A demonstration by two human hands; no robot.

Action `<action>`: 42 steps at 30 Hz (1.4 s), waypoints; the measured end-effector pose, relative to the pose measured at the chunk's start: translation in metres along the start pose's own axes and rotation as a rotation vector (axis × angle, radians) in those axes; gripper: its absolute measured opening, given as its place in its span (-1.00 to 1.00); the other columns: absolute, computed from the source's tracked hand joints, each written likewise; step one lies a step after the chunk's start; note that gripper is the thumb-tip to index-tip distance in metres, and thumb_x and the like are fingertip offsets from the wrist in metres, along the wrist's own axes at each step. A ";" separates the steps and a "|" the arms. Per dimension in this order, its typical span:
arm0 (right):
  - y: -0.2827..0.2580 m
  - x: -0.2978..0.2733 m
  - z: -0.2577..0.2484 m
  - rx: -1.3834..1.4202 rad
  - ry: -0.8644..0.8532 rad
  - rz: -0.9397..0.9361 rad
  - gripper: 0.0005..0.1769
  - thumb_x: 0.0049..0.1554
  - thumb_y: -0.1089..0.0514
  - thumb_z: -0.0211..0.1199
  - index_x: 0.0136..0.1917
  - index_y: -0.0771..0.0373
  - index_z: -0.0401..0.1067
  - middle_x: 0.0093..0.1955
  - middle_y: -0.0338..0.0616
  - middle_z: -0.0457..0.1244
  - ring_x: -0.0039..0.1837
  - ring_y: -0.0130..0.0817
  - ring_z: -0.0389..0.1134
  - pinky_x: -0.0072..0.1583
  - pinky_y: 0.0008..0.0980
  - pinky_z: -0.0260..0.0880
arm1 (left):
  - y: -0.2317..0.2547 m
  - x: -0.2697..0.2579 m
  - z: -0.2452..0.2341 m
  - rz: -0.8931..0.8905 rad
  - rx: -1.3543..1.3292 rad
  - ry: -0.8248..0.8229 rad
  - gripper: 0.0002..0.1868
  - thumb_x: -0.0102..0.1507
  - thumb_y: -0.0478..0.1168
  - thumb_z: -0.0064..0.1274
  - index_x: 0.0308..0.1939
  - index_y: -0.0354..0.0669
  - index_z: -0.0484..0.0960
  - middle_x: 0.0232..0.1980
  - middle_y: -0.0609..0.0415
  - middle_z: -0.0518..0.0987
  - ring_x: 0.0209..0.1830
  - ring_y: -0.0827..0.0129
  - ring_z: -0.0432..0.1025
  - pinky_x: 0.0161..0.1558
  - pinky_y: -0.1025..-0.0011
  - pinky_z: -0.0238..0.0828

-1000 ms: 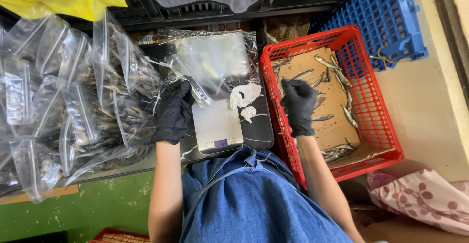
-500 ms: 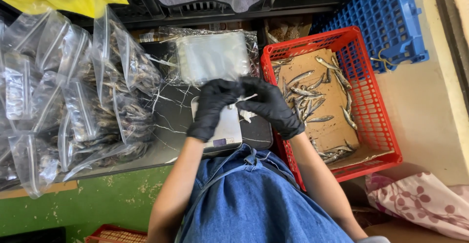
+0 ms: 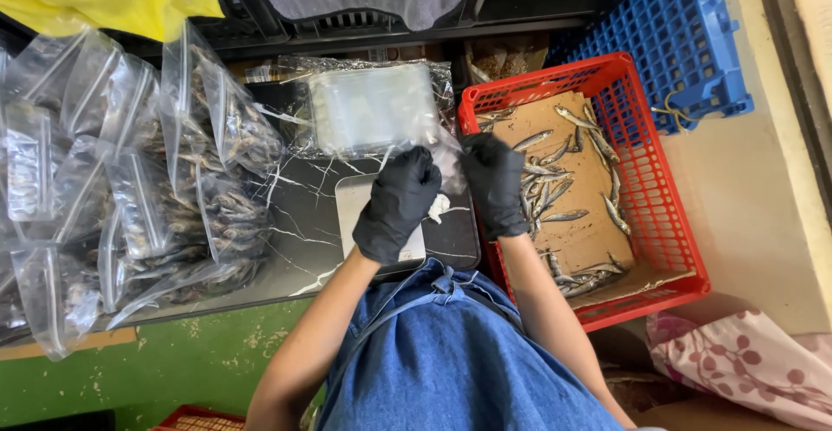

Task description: The person weighs small dried fish on a digital scale and places them into plastic bags by hand or using tweezers.

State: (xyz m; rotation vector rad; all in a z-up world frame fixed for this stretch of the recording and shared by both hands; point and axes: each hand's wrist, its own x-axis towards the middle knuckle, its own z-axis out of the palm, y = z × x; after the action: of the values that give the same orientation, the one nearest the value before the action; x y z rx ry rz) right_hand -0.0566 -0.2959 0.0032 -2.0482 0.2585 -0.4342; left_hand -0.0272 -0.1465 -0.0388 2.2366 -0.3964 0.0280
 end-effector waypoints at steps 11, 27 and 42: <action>-0.007 -0.007 -0.008 -0.530 -0.164 -0.191 -0.63 0.22 0.14 0.15 0.26 -0.10 0.56 -0.09 0.12 0.32 -0.09 0.16 0.43 -0.20 -0.03 0.51 | 0.056 0.026 -0.063 -0.064 -0.049 -0.188 -0.85 0.17 -0.14 0.19 -0.19 0.07 0.62 -0.38 0.04 0.66 -0.20 0.08 0.61 -0.25 0.21 0.58; -0.084 -0.009 -0.028 1.282 0.085 0.712 -0.72 0.25 0.33 0.18 0.21 0.50 0.46 0.08 0.38 0.36 0.14 0.07 0.46 0.17 -0.11 0.50 | 0.095 -0.031 -0.002 0.611 0.250 0.081 -0.69 0.39 -0.35 -0.15 0.11 -0.56 0.52 0.01 -0.43 0.57 0.15 -0.06 0.46 0.30 0.32 0.35; -0.021 -0.003 -0.006 1.431 -0.155 0.768 -0.64 0.24 0.27 0.23 0.27 0.47 0.41 0.18 0.38 0.29 0.22 0.14 0.39 0.28 -0.01 0.35 | 0.132 -0.065 -0.021 0.832 0.090 -0.114 -0.73 0.26 -0.41 -0.14 0.00 -0.23 0.58 0.01 -0.10 0.59 0.03 0.15 0.50 0.11 0.33 0.49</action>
State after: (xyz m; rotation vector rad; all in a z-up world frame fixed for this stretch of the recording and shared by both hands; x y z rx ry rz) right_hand -0.0615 -0.2895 0.0233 -0.4877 0.4361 0.0751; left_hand -0.1248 -0.1917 0.0633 2.0112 -1.3784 0.3599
